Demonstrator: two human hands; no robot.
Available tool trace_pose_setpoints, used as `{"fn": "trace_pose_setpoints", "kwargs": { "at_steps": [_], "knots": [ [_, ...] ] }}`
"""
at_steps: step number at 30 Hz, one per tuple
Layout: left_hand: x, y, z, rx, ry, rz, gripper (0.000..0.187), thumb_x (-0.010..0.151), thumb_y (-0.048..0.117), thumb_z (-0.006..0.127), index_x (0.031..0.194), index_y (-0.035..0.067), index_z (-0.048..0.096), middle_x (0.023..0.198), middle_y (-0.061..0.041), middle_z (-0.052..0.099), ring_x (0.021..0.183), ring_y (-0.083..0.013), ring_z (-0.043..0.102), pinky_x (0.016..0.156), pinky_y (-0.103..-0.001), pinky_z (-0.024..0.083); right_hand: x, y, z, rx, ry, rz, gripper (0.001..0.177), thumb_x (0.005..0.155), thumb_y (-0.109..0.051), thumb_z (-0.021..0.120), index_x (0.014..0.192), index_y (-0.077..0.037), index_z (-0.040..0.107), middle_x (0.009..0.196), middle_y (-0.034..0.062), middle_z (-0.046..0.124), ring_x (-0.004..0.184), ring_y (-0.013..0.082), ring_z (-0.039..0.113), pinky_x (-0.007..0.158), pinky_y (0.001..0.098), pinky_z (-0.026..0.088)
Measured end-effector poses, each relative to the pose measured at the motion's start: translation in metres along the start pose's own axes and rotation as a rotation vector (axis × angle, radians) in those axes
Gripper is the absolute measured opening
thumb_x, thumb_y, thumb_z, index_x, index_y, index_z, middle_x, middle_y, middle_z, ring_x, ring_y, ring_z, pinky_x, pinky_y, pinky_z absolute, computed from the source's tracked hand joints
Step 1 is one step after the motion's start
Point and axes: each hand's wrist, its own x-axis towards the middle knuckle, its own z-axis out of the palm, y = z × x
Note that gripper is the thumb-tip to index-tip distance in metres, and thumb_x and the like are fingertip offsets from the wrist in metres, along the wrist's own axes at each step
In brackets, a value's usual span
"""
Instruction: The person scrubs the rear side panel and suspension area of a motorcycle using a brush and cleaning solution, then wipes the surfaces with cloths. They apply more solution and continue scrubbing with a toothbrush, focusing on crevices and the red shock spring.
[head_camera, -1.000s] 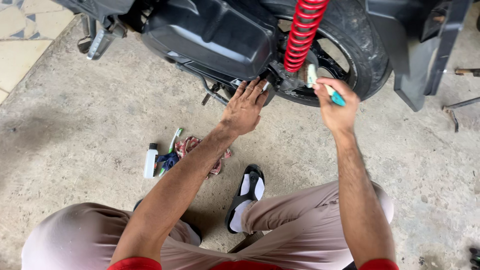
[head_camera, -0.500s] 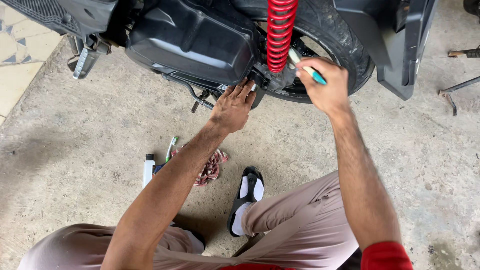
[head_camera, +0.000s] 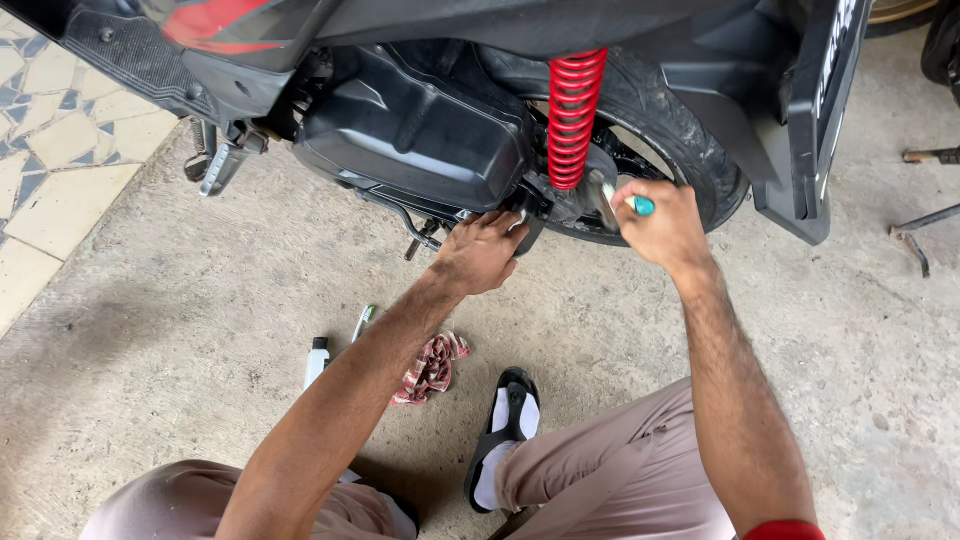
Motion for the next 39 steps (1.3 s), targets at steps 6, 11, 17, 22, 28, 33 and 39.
{"fn": "trace_pose_setpoints", "kwargs": {
  "at_steps": [6, 11, 17, 22, 28, 33, 39],
  "knots": [
    [-0.025, -0.01, -0.04, -0.121, -0.018, -0.044, 0.028, 0.097, 0.03, 0.064, 0.116, 0.011, 0.069, 0.113, -0.009, 0.07, 0.104, -0.0285, 0.07, 0.091, -0.049, 0.056, -0.054, -0.089, -0.043, 0.185, -0.032, -0.239, 0.015, 0.09, -0.002, 0.069, 0.102, -0.006, 0.076, 0.096, 0.0078, 0.077, 0.078, 0.0143, 0.073, 0.065, 0.0289, 0.056],
    [-0.045, -0.034, -0.07, -0.06, 0.098, -0.049, 0.024, 0.096, 0.03, 0.065, 0.104, 0.009, 0.071, 0.105, -0.009, 0.072, 0.097, -0.0285, 0.072, 0.082, -0.047, 0.06, -0.048, -0.145, -0.025, 0.25, 0.101, -0.549, 0.013, 0.097, -0.004, 0.071, 0.11, -0.003, 0.072, 0.117, 0.0112, 0.072, 0.099, 0.0199, 0.074, 0.084, 0.0311, 0.06],
    [-0.088, -0.063, -0.1, -0.003, 0.025, -0.202, 0.026, 0.093, 0.032, 0.067, 0.106, 0.009, 0.07, 0.108, -0.011, 0.071, 0.104, -0.0319, 0.069, 0.089, -0.051, 0.056, 0.021, -0.184, 0.044, -0.024, 0.151, -0.717, 0.015, 0.098, -0.005, 0.072, 0.114, -0.003, 0.07, 0.118, 0.0141, 0.068, 0.101, 0.0328, 0.072, 0.087, 0.0393, 0.059],
    [-0.132, -0.089, -0.115, 0.041, -0.122, -0.358, 0.033, 0.094, 0.033, 0.068, 0.117, 0.009, 0.068, 0.116, -0.014, 0.068, 0.113, -0.0323, 0.066, 0.095, -0.05, 0.053, 0.034, -0.226, 0.098, -0.205, 0.02, -0.95, 0.028, 0.085, -0.002, 0.07, 0.113, -0.001, 0.069, 0.121, 0.0186, 0.065, 0.11, 0.037, 0.066, 0.093, 0.0452, 0.055],
    [-0.177, -0.122, -0.115, 0.112, -0.217, -0.419, 0.032, 0.096, 0.032, 0.067, 0.118, 0.01, 0.069, 0.116, -0.011, 0.069, 0.112, -0.0269, 0.066, 0.096, -0.047, 0.053, 0.075, -0.256, 0.126, -0.624, -0.08, -1.018, 0.027, 0.076, 0.003, 0.07, 0.103, 0.0, 0.071, 0.121, 0.0206, 0.067, 0.115, 0.036, 0.066, 0.092, 0.0426, 0.058],
    [-0.207, -0.153, -0.115, 0.093, -0.254, -0.514, 0.024, 0.098, 0.023, 0.066, 0.117, 0.009, 0.07, 0.115, -0.011, 0.07, 0.11, -0.0256, 0.068, 0.095, -0.045, 0.054, 0.127, -0.276, 0.16, -0.691, -0.239, -0.951, 0.019, 0.079, 0.007, 0.071, 0.096, -0.001, 0.075, 0.109, 0.0187, 0.073, 0.104, 0.0364, 0.07, 0.092, 0.0457, 0.059],
    [-0.244, -0.18, -0.109, 0.022, -0.21, -0.631, 0.019, 0.097, 0.021, 0.064, 0.11, 0.009, 0.071, 0.106, -0.011, 0.071, 0.104, -0.023, 0.069, 0.092, -0.045, 0.054, 0.153, -0.287, 0.202, -0.44, -0.333, -0.863, 0.019, 0.082, 0.003, 0.076, 0.1, -0.003, 0.078, 0.101, 0.0225, 0.075, 0.095, 0.0399, 0.072, 0.088, 0.0479, 0.059]
  ]
}}
